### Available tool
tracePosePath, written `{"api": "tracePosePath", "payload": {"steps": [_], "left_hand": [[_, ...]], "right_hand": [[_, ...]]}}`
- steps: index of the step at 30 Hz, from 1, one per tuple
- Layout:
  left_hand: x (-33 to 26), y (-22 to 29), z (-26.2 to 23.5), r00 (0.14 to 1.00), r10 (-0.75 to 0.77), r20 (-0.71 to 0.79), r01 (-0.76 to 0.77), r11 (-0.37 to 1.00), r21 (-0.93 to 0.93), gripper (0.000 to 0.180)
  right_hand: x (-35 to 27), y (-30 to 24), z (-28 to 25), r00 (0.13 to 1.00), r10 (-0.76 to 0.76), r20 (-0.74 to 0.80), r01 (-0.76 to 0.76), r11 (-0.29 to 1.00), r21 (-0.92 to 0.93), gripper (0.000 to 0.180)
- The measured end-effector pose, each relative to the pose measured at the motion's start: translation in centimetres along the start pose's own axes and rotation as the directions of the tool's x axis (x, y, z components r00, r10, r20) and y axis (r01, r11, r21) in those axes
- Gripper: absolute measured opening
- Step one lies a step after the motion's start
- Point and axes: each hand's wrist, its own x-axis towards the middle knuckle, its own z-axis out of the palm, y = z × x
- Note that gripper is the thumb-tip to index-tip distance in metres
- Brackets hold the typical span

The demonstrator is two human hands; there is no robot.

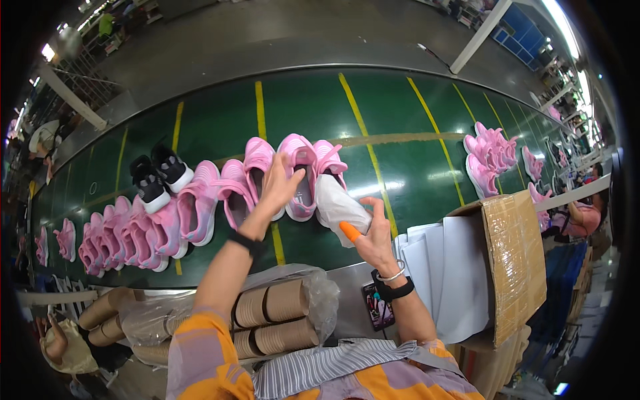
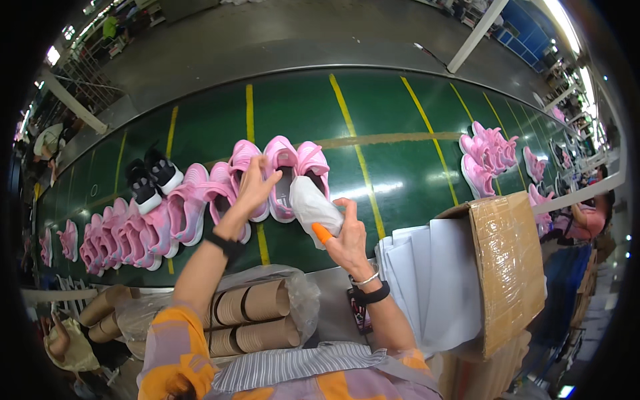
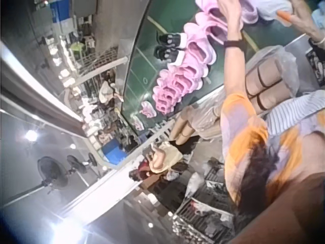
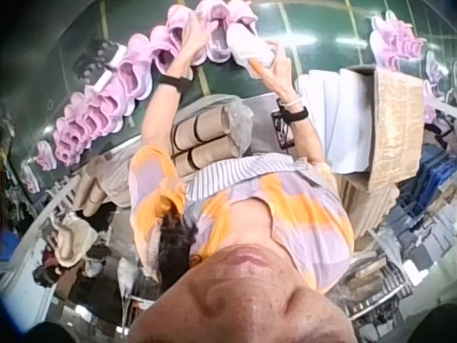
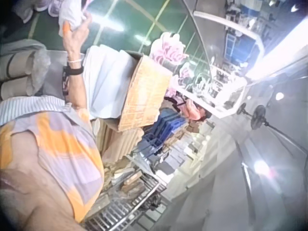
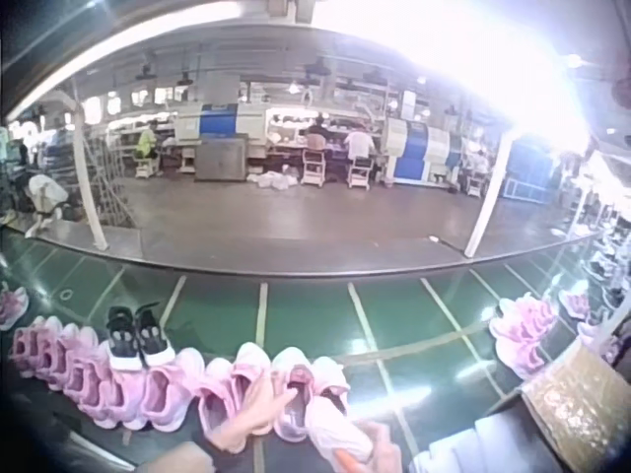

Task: Stuffing shoes with paper and cardboard inserts on a production line.

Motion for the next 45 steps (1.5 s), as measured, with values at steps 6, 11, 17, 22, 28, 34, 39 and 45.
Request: {"api": "tracePosePath", "payload": {"steps": [6, 11, 17, 22, 28, 34, 39, 45], "left_hand": [[3.2, -3.3, 3.5, 0.949, -0.154, 0.277, 0.051, 0.937, 0.346, 0.056], [-0.8, -3.8, 5.6, 0.941, 0.009, 0.337, -0.062, 0.987, 0.146, 0.048], [-1.6, -2.1, 4.4, 0.929, -0.139, 0.342, 0.050, 0.965, 0.256, 0.047], [-2.3, -1.2, 4.9, 0.940, 0.032, 0.339, -0.126, 0.957, 0.260, 0.040], [-4.7, 2.5, -0.1, 0.899, 0.052, 0.435, -0.185, 0.945, 0.268, 0.049], [-18.4, 5.3, -10.9, 0.931, 0.340, 0.131, -0.349, 0.935, 0.054, 0.011], [-30.7, 6.4, -10.2, 0.945, 0.182, 0.270, -0.237, 0.954, 0.185, 0.053], [-33.1, 4.6, -7.9, 0.943, 0.139, 0.301, -0.232, 0.925, 0.300, 0.075]], "right_hand": [[2.9, 2.5, 2.5, 0.974, 0.184, 0.134, -0.157, 0.969, -0.191, 0.052], [6.0, 7.1, 8.3, 0.992, -0.104, 0.078, 0.129, 0.833, -0.538, 0.049], [2.3, 6.4, 6.5, 0.934, -0.212, 0.286, 0.306, 0.888, -0.344, 0.057], [5.2, 10.2, 11.1, 0.796, -0.176, 0.579, 0.515, 0.700, -0.495, 0.068], [7.6, 11.9, 8.5, 0.837, -0.043, 0.546, 0.248, 0.919, -0.307, 0.041], [-1.8, 2.1, 2.9, 0.865, -0.414, 0.282, 0.470, 0.865, -0.172, 0.016], [-12.2, 0.0, 2.9, 0.605, -0.153, 0.781, 0.103, 0.988, 0.114, 0.014], [-18.0, 2.6, 7.7, 0.684, -0.142, 0.715, -0.081, 0.960, 0.269, 0.013]]}}
